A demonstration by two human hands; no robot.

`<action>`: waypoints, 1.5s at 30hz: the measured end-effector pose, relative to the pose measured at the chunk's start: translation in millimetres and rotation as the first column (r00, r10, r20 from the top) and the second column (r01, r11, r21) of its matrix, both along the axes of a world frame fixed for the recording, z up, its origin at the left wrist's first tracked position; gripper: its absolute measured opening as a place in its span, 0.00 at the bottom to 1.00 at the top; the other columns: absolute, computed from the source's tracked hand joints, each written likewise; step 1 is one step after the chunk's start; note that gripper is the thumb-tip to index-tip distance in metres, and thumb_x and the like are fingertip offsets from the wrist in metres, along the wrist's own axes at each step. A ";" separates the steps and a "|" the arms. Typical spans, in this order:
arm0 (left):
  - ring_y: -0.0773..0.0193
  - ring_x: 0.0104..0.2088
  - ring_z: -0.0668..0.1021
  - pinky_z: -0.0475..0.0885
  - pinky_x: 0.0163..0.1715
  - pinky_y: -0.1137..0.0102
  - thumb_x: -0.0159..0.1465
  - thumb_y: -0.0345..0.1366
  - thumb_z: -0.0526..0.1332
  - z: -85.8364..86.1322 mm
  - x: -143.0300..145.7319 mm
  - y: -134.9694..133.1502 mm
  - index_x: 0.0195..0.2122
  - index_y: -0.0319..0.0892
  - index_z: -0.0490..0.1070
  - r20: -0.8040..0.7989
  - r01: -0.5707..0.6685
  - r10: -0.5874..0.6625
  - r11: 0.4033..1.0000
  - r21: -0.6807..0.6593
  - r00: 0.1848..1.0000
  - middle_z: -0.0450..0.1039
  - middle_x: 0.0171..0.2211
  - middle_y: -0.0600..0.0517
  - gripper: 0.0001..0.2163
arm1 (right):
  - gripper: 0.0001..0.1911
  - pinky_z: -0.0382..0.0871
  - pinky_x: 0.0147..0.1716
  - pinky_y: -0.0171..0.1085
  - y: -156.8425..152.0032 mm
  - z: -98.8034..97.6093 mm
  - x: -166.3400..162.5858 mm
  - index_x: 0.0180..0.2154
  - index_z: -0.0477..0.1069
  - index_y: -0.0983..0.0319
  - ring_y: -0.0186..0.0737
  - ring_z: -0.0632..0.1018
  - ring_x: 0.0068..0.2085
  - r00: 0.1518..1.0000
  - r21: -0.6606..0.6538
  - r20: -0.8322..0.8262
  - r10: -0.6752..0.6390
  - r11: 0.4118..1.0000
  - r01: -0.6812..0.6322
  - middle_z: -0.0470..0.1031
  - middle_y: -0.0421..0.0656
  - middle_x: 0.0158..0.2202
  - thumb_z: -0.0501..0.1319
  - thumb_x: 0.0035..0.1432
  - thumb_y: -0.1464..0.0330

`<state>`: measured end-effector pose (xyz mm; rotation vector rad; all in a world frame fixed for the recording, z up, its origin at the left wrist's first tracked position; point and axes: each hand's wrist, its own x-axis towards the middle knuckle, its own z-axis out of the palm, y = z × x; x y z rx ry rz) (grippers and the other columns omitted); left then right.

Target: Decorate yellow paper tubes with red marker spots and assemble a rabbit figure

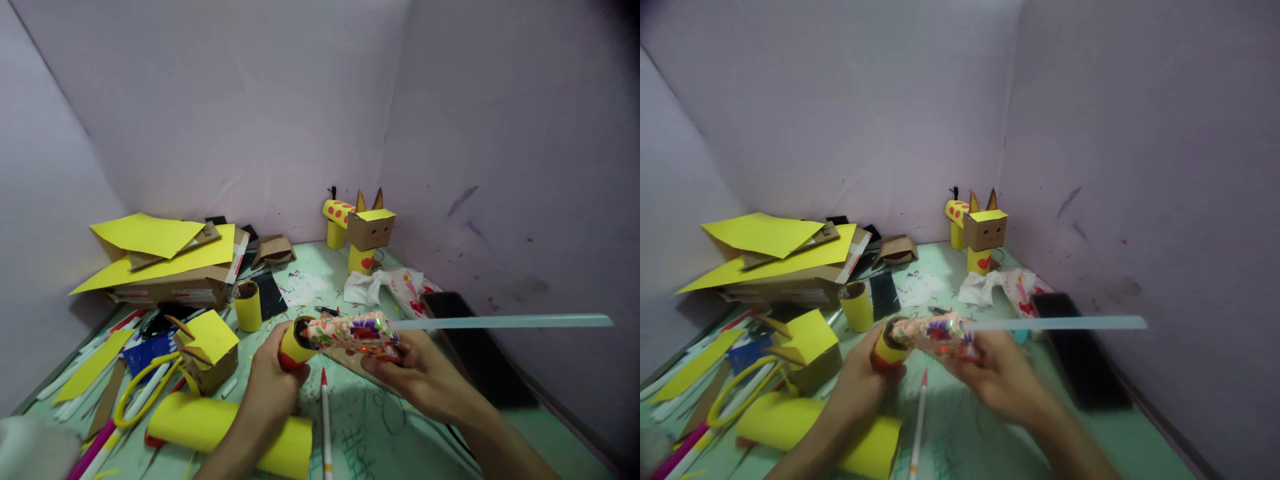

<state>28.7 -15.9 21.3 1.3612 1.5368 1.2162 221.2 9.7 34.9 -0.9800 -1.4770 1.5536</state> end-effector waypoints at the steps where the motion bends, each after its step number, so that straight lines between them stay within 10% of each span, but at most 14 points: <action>1: 0.53 0.42 0.74 0.65 0.43 0.65 0.42 0.18 0.57 0.3 0.0 0.0 0.41 0.44 0.71 -0.003 0.003 -0.003 1.000 -0.003 1.000 0.77 0.38 0.52 0.25 | 0.07 0.71 0.29 0.40 0.1 -2.0 -0.1 0.28 0.78 0.61 0.43 0.75 0.26 1.000 -0.006 -0.007 0.000 1.000 0.000 0.74 0.40 0.21 0.68 0.45 0.65; 45: 0.49 0.44 0.73 0.63 0.46 0.59 0.44 0.19 0.56 -9.0 -2.8 -0.7 0.41 0.44 0.73 -0.177 -0.067 0.084 0.993 0.099 0.981 0.76 0.41 0.49 0.23 | 0.11 0.71 0.34 0.40 4.3 -9.8 -0.1 0.32 0.79 0.60 0.49 0.78 0.34 0.991 0.110 0.065 -0.113 0.988 0.106 0.79 0.41 0.27 0.70 0.42 0.66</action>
